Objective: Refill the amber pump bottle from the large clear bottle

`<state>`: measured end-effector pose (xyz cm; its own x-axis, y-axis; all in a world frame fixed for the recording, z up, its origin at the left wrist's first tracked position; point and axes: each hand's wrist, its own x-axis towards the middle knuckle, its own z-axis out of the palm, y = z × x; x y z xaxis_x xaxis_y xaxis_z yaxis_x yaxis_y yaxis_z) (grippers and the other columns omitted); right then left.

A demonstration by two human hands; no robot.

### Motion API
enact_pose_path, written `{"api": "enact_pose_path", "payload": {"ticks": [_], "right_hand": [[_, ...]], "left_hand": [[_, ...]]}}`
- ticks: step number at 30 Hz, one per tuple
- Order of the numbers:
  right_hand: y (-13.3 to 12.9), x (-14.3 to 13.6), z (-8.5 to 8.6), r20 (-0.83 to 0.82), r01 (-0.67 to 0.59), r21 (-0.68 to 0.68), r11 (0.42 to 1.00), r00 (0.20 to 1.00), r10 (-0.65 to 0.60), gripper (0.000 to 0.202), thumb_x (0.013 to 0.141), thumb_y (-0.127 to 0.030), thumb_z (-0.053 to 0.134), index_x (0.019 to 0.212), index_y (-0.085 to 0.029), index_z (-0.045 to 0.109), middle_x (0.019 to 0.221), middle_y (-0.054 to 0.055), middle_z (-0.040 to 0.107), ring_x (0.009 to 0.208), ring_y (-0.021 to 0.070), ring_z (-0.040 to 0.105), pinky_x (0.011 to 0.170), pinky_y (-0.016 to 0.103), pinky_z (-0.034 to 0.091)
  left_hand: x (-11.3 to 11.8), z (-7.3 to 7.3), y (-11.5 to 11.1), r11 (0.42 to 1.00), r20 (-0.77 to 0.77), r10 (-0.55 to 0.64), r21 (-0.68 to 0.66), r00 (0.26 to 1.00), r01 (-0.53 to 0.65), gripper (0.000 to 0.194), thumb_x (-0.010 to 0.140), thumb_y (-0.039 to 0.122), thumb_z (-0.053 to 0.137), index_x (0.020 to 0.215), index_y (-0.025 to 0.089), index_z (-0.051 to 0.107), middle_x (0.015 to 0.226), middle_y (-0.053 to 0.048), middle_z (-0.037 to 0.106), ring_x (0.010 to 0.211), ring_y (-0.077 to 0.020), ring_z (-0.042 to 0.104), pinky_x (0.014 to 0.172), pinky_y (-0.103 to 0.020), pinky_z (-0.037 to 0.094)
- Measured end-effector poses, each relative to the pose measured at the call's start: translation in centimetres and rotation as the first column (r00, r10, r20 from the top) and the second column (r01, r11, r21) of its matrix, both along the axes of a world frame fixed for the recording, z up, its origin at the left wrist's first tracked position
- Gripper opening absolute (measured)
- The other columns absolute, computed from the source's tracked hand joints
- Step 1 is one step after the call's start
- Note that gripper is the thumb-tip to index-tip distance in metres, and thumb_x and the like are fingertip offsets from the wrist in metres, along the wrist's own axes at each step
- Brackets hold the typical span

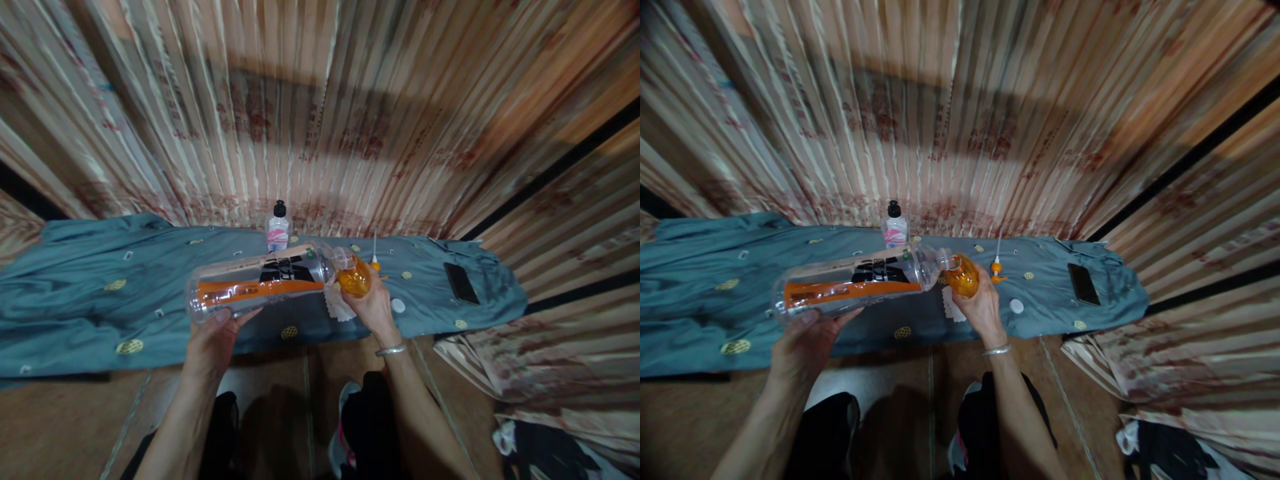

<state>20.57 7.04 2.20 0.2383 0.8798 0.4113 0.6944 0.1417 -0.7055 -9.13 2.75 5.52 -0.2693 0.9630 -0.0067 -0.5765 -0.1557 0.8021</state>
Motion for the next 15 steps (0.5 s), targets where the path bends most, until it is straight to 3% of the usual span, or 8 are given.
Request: {"api": "enact_pose_path", "payload": {"ticks": [3, 8, 11, 15], "right_hand": [[0.0, -0.1, 0.1, -0.004, 0.004, -0.017, 1.000, 1.000, -0.004, 0.071, 0.069, -0.039, 0.077, 0.135, -0.019, 0.060, 0.125, 0.013, 0.078, 0.116, 0.0344, 0.077, 0.103, 0.050, 0.063], [0.0, -0.1, 0.3, -0.010, 0.014, -0.031, 0.999, 1.000, -0.014, 0.069, 0.069, -0.040, 0.078, 0.133, -0.020, 0.059, 0.120, 0.013, 0.080, 0.111, 0.0350, 0.078, 0.098, 0.050, 0.065], [0.0, 0.0, 0.2, -0.007, 0.014, -0.035, 0.999, 1.000, -0.014, 0.069, 0.069, -0.040, 0.077, 0.132, -0.021, 0.059, 0.119, 0.012, 0.080, 0.110, 0.0351, 0.079, 0.097, 0.050, 0.065], [-0.1, -0.1, 0.1, -0.006, -0.006, -0.017, 1.000, 1.000, 0.006, 0.067, 0.069, -0.038, 0.077, 0.132, -0.021, 0.059, 0.120, 0.012, 0.080, 0.110, 0.0339, 0.079, 0.098, 0.049, 0.065]], "left_hand": [[-0.1, -0.3, 0.0, 1.000, 0.008, 0.000, -0.016, 1.000, 0.001, 0.056, 0.056, 0.035, 0.098, 0.107, 0.028, 0.077, 0.091, -0.001, 0.082, 0.095, -0.0301, 0.079, 0.081, -0.045, 0.070], [0.0, -0.4, 0.1, 1.000, 0.020, -0.004, 0.016, 1.000, 0.003, 0.061, 0.059, 0.033, 0.097, 0.116, 0.028, 0.076, 0.095, -0.002, 0.083, 0.097, -0.0306, 0.079, 0.099, -0.056, 0.065], [0.1, 0.0, 0.1, 1.000, 0.032, -0.003, 0.031, 0.999, 0.002, 0.067, 0.056, 0.031, 0.099, 0.118, 0.030, 0.074, 0.102, -0.002, 0.083, 0.095, -0.0298, 0.079, 0.098, -0.057, 0.065], [0.1, 0.8, -0.1, 1.000, 0.018, 0.019, 0.016, 1.000, -0.019, 0.077, 0.052, 0.034, 0.101, 0.123, 0.032, 0.072, 0.117, -0.004, 0.081, 0.114, -0.0365, 0.075, 0.097, -0.058, 0.066]]}}
